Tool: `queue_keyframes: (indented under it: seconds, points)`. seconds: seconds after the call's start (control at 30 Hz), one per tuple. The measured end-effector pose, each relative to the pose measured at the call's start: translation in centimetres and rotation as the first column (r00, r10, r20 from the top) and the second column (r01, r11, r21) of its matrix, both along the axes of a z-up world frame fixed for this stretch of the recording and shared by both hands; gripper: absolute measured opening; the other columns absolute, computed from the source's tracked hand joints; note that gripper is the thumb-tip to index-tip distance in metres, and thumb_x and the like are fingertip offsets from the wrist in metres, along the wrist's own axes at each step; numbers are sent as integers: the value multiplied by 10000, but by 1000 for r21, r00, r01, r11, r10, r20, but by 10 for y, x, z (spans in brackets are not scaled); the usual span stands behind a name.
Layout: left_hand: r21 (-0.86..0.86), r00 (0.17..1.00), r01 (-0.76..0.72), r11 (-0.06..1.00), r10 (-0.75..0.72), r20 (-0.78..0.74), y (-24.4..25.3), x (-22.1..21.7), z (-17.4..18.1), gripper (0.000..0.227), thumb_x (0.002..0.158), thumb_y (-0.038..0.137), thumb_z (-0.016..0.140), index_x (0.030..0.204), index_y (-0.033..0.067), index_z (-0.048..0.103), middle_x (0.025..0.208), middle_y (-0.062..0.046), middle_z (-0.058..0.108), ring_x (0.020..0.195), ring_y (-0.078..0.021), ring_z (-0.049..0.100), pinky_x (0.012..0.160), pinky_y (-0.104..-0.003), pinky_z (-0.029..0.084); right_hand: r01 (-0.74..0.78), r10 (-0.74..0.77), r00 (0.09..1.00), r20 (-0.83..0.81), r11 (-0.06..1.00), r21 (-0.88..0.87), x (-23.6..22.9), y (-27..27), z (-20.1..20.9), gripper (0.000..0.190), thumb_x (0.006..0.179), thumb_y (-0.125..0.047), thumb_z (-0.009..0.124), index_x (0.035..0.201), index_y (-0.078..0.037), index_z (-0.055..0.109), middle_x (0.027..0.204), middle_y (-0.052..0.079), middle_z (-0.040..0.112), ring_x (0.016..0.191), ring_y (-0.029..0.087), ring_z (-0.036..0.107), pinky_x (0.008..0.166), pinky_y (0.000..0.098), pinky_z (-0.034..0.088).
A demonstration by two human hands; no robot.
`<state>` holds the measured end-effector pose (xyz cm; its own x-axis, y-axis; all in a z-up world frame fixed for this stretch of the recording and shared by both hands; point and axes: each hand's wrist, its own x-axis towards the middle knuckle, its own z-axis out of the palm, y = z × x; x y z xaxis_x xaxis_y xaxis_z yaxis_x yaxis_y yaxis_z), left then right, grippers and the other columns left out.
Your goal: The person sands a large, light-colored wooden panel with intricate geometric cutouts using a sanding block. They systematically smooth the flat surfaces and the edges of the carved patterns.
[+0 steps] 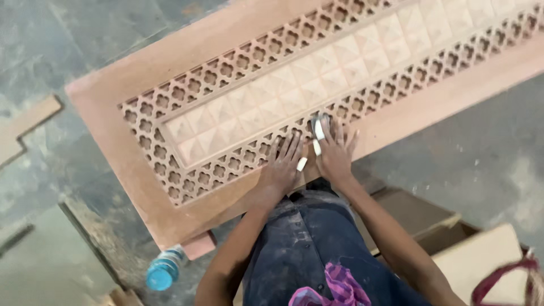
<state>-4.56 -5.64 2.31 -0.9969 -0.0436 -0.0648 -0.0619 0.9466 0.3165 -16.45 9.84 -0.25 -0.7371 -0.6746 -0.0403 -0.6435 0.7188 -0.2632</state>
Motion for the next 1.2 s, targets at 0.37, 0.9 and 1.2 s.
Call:
queue_keyframes:
  seconds: [0.37, 0.9, 1.2]
  points:
    - [104, 988, 92, 990, -78, -135, -20, -7, -24, 673, 958, 247, 511, 1576, 24, 367, 1654, -136, 339, 1551, -322, 246, 1247, -555, 153, 265, -267, 963, -21, 962, -57, 17, -46, -4, 722, 829, -147, 640, 1532, -119, 475, 1701, 86, 294, 1573, 422, 158, 1103, 809, -51]
    - [110, 989, 113, 987, -102, -104, -28, -13, -42, 716, 912, 152, 480, 1603, 37, 333, 1684, -134, 334, 1584, -275, 270, 1285, -520, 173, 415, -422, 904, -67, 905, -98, 4, -55, -6, 688, 839, -165, 638, 1510, -72, 522, 1695, 80, 325, 1568, 427, 217, 1118, 818, -16]
    - [150, 966, 116, 982, -76, -249, -30, -23, -50, 613, 1005, 183, 466, 1591, 33, 367, 1661, -155, 348, 1566, -303, 289, 1274, -538, 175, 484, -491, 864, -107, 871, -85, -13, -26, -15, 607, 912, -219, 636, 1491, -71, 529, 1657, 110, 369, 1494, 478, 318, 1102, 837, 32]
